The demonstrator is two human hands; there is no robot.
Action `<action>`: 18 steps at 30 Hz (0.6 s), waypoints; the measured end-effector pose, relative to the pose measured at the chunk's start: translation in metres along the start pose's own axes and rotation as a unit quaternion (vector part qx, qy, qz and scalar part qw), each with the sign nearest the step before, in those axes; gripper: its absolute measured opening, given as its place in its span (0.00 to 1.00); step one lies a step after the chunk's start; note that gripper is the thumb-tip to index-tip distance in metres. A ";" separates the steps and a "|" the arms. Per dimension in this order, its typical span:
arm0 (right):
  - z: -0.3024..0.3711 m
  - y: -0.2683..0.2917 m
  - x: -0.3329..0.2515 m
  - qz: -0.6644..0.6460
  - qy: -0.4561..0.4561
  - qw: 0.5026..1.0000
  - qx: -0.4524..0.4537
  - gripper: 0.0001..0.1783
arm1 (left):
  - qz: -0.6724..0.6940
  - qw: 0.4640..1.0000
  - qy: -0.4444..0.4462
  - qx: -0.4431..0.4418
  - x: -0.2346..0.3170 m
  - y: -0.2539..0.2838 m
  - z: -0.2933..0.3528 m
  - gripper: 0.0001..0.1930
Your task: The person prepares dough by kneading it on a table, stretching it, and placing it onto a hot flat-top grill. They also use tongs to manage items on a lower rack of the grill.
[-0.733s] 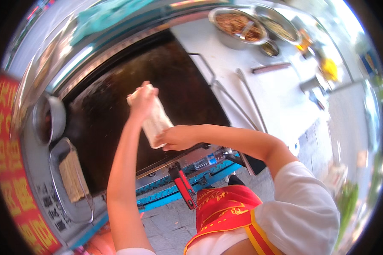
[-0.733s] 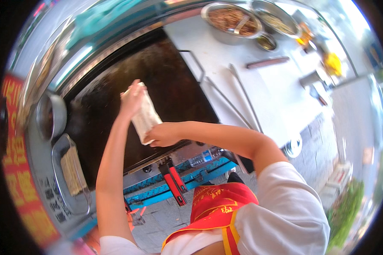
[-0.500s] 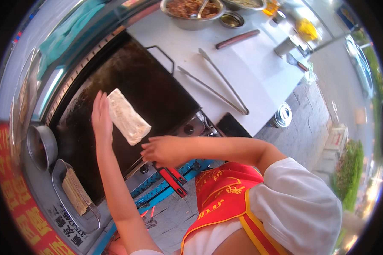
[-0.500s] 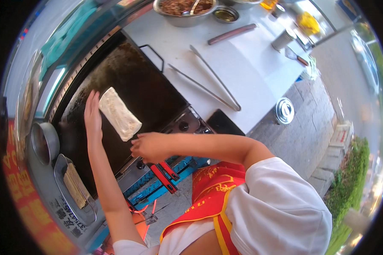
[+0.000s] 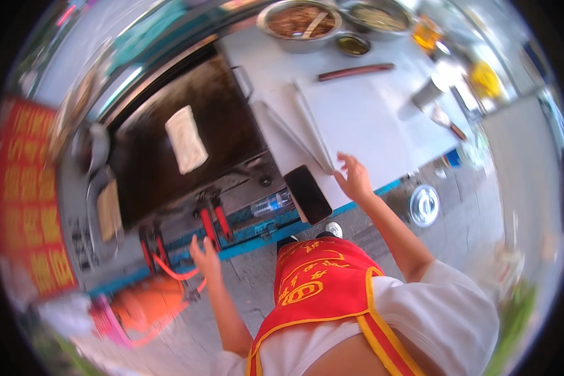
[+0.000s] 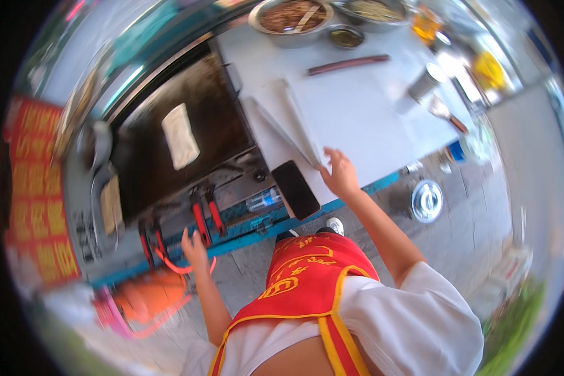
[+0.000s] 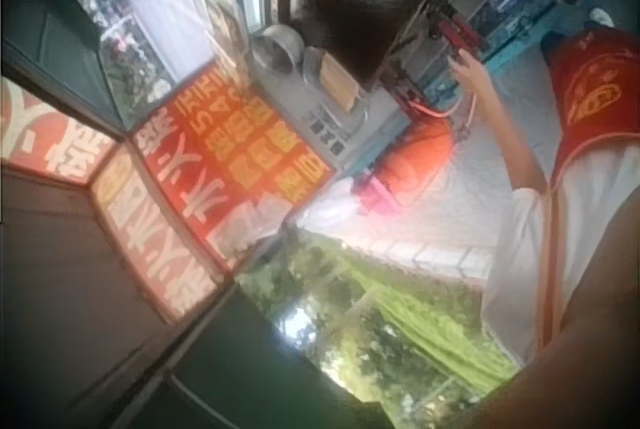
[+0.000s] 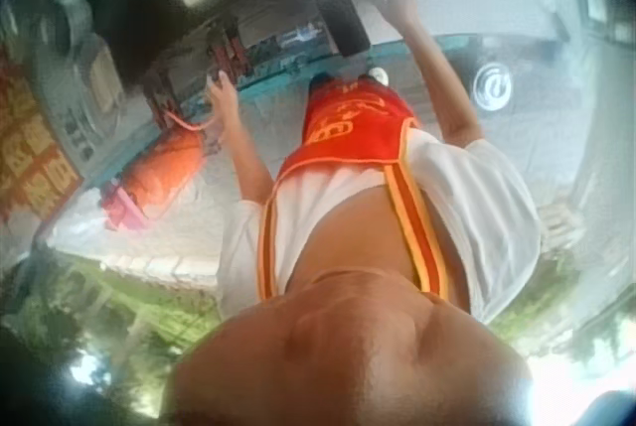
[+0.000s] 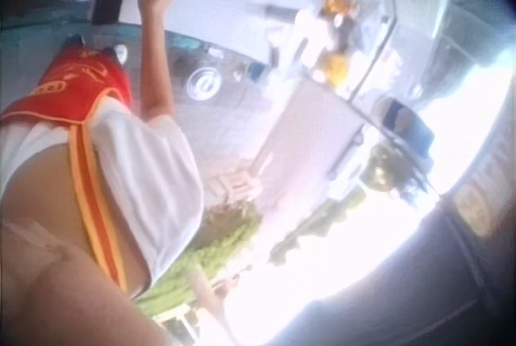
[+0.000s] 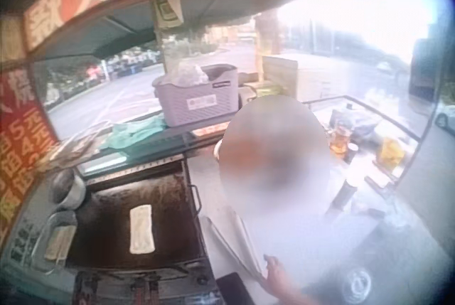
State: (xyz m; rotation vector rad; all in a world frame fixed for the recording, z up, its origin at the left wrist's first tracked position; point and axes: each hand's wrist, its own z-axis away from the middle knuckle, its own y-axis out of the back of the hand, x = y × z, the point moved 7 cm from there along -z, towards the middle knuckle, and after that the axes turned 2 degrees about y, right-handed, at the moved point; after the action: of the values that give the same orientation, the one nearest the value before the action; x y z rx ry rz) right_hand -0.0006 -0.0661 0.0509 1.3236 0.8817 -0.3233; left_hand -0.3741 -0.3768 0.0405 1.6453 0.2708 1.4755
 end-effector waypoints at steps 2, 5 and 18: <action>-0.038 -0.028 -0.003 0.036 0.028 0.999 0.006 0.40 | 0.021 0.999 0.041 -0.019 -0.019 -0.017 0.006 0.27; -0.073 -0.054 -0.009 0.174 0.056 0.982 0.036 0.42 | 0.311 0.926 0.213 -0.034 -0.025 -0.046 0.022 0.23; 0.001 0.043 0.029 0.108 0.138 0.985 0.003 0.32 | 0.599 0.759 0.249 -0.055 -0.059 -0.065 0.024 0.14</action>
State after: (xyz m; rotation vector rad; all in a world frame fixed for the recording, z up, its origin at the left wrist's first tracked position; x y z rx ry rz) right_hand 0.0477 -0.0478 0.0603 1.4764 0.9562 0.0290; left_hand -0.3445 -0.3895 -0.0445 1.2532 -0.7498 2.8076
